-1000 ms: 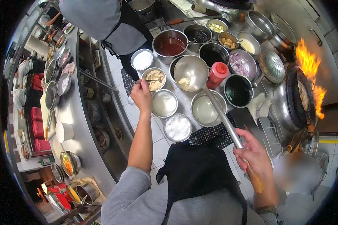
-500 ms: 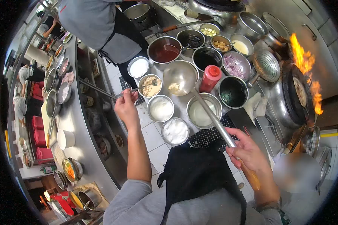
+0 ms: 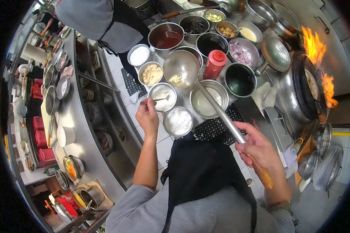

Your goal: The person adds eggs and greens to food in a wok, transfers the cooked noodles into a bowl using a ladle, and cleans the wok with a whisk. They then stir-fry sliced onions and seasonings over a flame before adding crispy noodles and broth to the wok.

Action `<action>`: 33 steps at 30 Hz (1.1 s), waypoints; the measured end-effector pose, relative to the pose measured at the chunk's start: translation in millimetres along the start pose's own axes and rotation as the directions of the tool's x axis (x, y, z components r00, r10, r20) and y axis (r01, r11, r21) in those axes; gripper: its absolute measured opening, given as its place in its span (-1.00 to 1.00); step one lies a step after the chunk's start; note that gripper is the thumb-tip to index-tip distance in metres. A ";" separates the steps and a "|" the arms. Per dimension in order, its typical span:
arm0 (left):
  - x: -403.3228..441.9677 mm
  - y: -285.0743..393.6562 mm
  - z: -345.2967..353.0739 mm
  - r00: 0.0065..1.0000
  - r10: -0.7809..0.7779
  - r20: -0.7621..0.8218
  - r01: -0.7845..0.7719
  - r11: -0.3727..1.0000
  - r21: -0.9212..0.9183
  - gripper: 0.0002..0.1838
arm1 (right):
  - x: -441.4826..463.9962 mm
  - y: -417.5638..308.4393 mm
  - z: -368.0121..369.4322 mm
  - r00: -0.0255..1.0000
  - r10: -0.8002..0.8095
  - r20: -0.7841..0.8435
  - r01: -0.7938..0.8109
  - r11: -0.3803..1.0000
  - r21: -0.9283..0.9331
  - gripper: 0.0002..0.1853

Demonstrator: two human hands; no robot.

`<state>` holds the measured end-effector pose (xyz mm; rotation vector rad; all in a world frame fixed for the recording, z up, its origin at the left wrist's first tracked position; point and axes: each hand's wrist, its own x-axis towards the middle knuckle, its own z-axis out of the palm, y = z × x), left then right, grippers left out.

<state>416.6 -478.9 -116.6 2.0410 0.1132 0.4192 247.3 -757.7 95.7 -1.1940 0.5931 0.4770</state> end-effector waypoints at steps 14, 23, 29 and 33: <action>3.2 -15.0 -25.4 0.924 -0.376 -0.063 0.301 0.822 -0.484 -0.75 | -47.2 6.7 -25.5 0.998 0.038 -0.049 -0.039 0.999 -0.032 -0.32; -64.1 75.2 -48.1 0.976 0.018 -0.215 -0.015 1.000 0.018 -0.80 | -63.5 19.1 -81.4 0.988 0.088 0.130 -0.084 0.996 -0.037 -0.33; -101.4 53.7 -7.1 0.972 0.205 -0.116 -0.179 0.963 0.200 -0.84 | -72.3 30.8 -103.2 0.993 0.075 0.095 -0.072 0.997 -0.034 -0.33; -102.9 39.4 2.2 0.990 0.036 -0.136 -0.015 0.989 0.150 -0.77 | -76.7 30.7 -111.0 0.992 0.082 0.091 -0.077 0.996 -0.055 -0.32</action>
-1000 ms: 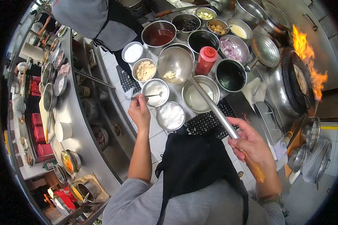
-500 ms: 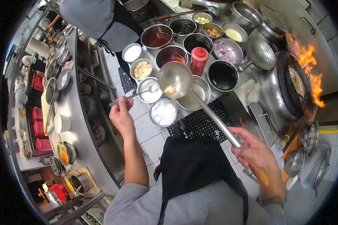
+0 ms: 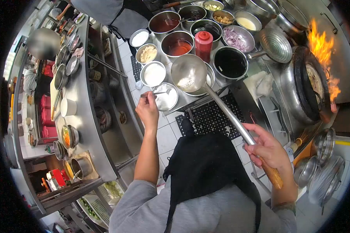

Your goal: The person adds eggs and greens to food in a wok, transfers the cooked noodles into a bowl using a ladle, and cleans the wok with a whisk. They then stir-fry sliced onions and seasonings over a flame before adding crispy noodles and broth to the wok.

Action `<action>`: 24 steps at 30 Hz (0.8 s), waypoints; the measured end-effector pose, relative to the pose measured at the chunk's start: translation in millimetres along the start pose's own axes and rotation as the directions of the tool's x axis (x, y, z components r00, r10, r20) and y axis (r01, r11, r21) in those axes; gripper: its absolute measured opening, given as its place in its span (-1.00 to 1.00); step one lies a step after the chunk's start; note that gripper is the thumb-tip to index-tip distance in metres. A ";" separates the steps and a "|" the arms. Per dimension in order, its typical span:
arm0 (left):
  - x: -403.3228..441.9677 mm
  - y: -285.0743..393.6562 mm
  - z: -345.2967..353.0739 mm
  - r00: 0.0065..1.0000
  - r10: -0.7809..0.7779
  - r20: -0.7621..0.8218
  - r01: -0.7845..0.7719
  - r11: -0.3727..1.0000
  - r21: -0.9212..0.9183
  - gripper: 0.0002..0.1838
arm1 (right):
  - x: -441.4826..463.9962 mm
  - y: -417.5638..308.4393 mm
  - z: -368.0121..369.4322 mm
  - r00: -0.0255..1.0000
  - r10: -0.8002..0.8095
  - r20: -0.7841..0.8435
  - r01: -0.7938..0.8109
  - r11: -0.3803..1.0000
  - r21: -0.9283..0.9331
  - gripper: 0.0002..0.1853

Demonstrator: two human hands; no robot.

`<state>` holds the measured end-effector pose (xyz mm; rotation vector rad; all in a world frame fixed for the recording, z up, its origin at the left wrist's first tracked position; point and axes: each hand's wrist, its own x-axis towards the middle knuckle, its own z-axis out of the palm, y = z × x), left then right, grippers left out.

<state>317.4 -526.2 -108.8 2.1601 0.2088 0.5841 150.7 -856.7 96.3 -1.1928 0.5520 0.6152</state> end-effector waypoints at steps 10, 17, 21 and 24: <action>22.5 5.8 -38.9 0.920 -0.390 0.028 0.332 0.739 -0.586 -0.73 | -13.3 3.6 -14.0 0.999 0.002 0.035 -0.002 1.000 -0.017 -0.30; 51.9 -11.4 10.7 1.000 -0.016 0.004 0.016 0.998 0.060 -0.77 | -10.2 9.6 -26.0 0.970 -0.120 0.211 0.041 0.938 0.345 -0.31; 31.1 -32.0 16.9 0.992 -0.001 0.123 0.000 1.000 0.007 -0.73 | -46.1 15.9 -62.3 0.915 -0.401 -0.032 0.349 0.752 0.559 -0.23; 21.2 -0.6 15.0 0.972 0.209 0.106 -0.226 0.956 0.187 -0.55 | -89.6 0.3 -95.5 0.748 -0.525 -0.407 0.643 0.726 0.244 -0.23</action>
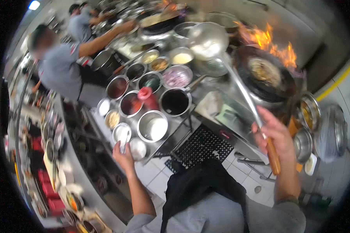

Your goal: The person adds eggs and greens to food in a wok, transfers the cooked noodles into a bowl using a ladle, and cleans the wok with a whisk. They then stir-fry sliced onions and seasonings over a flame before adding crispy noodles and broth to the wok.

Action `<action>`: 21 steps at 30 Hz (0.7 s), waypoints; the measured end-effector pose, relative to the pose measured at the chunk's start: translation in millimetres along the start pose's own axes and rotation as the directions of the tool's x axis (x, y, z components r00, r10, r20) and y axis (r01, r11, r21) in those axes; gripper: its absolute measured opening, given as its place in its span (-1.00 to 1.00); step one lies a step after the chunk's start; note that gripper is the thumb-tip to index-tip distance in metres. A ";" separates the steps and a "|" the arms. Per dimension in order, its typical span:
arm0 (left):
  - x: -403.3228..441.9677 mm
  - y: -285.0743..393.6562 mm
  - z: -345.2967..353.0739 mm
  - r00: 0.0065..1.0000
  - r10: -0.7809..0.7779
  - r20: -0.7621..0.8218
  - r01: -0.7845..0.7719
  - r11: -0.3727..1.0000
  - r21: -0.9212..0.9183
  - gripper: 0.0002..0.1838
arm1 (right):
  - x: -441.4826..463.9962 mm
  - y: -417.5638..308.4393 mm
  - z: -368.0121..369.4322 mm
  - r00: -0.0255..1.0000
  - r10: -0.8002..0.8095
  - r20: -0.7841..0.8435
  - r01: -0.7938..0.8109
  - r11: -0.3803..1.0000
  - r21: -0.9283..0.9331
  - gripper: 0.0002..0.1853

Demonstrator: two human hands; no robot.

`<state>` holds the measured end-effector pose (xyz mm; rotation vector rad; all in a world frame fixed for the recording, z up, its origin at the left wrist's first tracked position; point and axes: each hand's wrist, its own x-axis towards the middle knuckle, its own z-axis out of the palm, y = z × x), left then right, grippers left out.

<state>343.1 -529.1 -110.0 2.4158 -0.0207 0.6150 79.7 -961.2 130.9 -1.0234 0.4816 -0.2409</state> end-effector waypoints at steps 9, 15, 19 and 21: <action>89.1 111.7 153.0 0.976 0.119 0.184 -0.069 0.964 -0.258 0.06 | 57.4 -77.2 -208.1 0.901 -0.114 -0.419 -0.261 0.629 -0.732 -0.44; 97.8 122.5 193.0 0.976 -0.095 0.197 0.100 0.995 -0.020 0.06 | 76.8 -57.4 -219.6 0.864 -0.185 -0.468 -0.348 0.452 -0.822 -0.48; 96.5 125.7 197.1 0.988 -0.073 0.134 0.078 0.996 -0.034 -0.02 | 89.6 -57.3 -264.6 0.884 -0.093 -0.457 -0.032 0.965 -0.259 -0.52; 103.4 133.1 192.6 0.982 -0.035 0.185 0.037 0.999 -0.005 -0.06 | 89.1 -66.7 -230.8 0.859 -0.142 -0.492 -0.153 0.845 -0.512 -0.49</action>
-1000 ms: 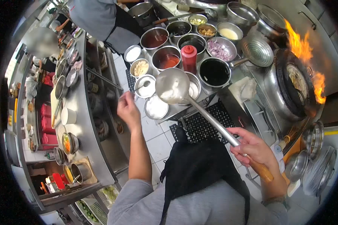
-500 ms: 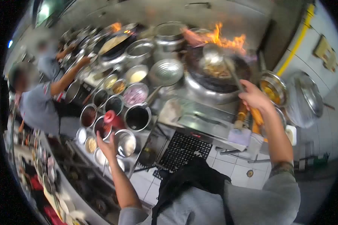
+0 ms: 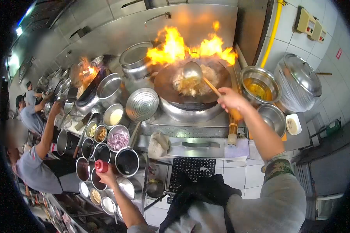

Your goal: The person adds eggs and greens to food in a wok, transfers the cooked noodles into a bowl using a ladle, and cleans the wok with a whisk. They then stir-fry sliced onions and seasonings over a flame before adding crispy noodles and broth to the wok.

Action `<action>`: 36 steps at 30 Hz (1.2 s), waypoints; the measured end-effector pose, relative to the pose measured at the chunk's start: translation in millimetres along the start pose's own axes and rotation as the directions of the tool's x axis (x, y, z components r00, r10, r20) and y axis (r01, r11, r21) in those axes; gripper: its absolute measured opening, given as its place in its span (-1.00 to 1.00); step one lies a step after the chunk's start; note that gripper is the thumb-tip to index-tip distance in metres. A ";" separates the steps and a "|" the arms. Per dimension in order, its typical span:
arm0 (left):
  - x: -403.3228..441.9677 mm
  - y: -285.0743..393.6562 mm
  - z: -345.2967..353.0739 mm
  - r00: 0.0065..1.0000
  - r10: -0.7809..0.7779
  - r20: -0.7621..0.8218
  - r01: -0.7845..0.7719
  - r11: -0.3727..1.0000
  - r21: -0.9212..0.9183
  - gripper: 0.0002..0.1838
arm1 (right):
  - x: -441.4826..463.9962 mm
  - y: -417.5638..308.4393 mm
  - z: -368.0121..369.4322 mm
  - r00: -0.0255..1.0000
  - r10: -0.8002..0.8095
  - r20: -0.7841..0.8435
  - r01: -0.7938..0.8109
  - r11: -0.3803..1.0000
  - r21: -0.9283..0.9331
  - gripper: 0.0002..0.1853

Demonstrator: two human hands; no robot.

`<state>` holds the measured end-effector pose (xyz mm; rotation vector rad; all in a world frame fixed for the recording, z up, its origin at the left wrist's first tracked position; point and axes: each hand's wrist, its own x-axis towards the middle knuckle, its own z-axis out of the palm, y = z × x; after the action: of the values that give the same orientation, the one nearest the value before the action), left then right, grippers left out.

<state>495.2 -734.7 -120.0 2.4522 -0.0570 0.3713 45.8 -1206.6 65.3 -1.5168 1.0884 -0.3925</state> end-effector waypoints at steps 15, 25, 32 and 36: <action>43.8 201.2 -55.3 0.646 0.705 0.294 -0.006 0.390 -0.921 -0.08 | -2.6 -2.5 26.3 0.984 0.174 0.023 -0.167 0.892 0.420 -0.33; -46.1 438.3 57.4 0.038 0.801 0.597 -0.733 0.428 -0.529 -0.18 | -99.0 -10.3 23.1 1.000 -0.019 -0.007 0.021 0.940 0.342 -0.35; -97.2 489.2 62.4 0.041 0.806 0.591 -0.940 0.232 -0.252 -0.40 | -114.7 4.0 3.8 0.997 -0.053 0.056 0.007 0.786 0.618 -0.38; -114.8 501.2 51.0 0.052 0.789 0.612 -0.961 0.205 -0.184 -0.52 | -113.0 15.1 -10.9 0.998 -0.042 0.042 0.006 0.776 0.631 -0.39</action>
<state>331.5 -1167.1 110.8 2.3170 -2.0987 0.0426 -26.3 -1121.3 90.8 -0.9272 0.7767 -0.6585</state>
